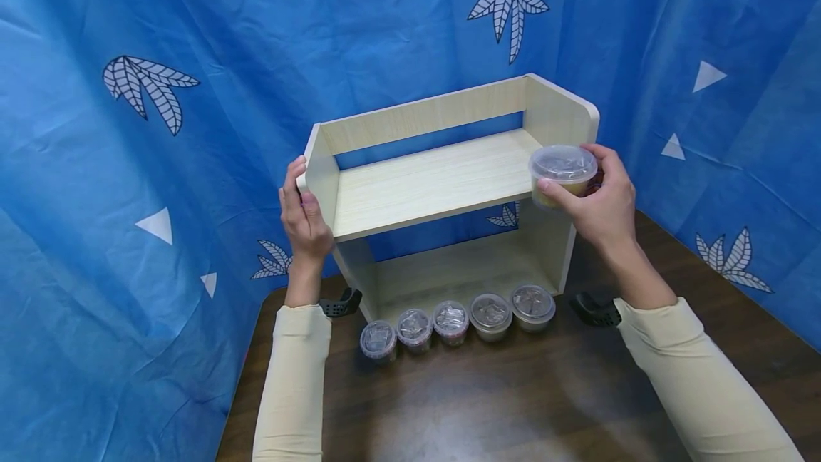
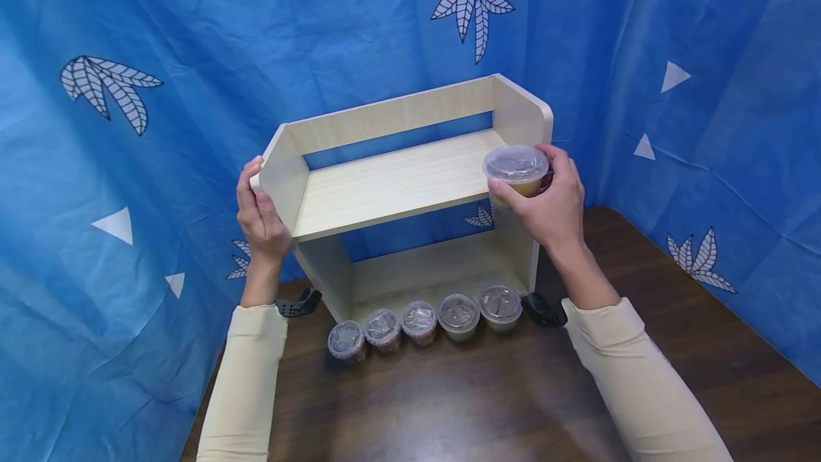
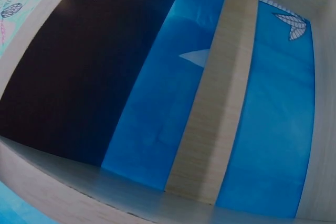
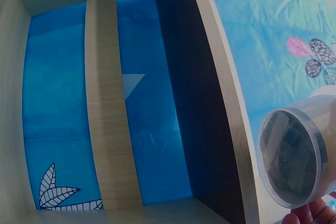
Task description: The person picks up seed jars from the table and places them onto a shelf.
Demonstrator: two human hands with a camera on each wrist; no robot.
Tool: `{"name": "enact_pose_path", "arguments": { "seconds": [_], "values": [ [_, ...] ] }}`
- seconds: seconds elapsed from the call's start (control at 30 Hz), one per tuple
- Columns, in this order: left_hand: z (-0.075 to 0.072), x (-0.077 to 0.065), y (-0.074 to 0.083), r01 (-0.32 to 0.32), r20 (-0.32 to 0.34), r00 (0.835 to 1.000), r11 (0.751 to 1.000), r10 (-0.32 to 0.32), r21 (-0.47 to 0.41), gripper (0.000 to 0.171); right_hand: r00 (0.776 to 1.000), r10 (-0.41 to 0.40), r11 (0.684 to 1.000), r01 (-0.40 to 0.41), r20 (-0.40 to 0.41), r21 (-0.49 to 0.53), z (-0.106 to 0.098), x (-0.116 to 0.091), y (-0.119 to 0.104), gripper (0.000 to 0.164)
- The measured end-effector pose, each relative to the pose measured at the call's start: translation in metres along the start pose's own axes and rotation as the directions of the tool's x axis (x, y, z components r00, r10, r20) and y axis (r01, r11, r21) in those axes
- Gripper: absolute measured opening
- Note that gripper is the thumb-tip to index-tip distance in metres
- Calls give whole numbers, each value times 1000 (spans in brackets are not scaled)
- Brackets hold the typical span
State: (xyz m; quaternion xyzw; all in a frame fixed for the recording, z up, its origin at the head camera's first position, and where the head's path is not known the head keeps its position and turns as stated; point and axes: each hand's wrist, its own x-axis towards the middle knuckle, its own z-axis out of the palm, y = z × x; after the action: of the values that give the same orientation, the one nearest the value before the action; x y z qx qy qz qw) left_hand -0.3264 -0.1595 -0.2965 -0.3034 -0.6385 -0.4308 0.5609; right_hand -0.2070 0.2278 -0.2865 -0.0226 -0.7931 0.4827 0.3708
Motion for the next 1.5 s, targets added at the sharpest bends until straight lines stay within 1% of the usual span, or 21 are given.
{"name": "enact_pose_path", "arguments": {
  "seconds": [0.3,0.53,0.87,1.27,1.5],
  "values": [
    [-1,1,-1,8,11,1000,1000,-8,9,38,1000,-8,999,8,0,-37,4,3,-4,78],
    [-1,1,-2,1,6,1000,1000,-1,4,40,1000,-2,999,2,4,-40,8,7,-5,79],
    [-1,4,2,-4,14,1000,1000,4,2,41,1000,-10,999,12,22,-49,13,9,-3,78],
    [-2,3,1,-4,9,1000,1000,4,-5,39,998,-27,998,30,52,-63,20,13,-2,81],
    [-1,3,2,0,9,1000,1000,0,-3,42,997,-13,996,19,72,-86,21,14,-3,83]
  ]
}}
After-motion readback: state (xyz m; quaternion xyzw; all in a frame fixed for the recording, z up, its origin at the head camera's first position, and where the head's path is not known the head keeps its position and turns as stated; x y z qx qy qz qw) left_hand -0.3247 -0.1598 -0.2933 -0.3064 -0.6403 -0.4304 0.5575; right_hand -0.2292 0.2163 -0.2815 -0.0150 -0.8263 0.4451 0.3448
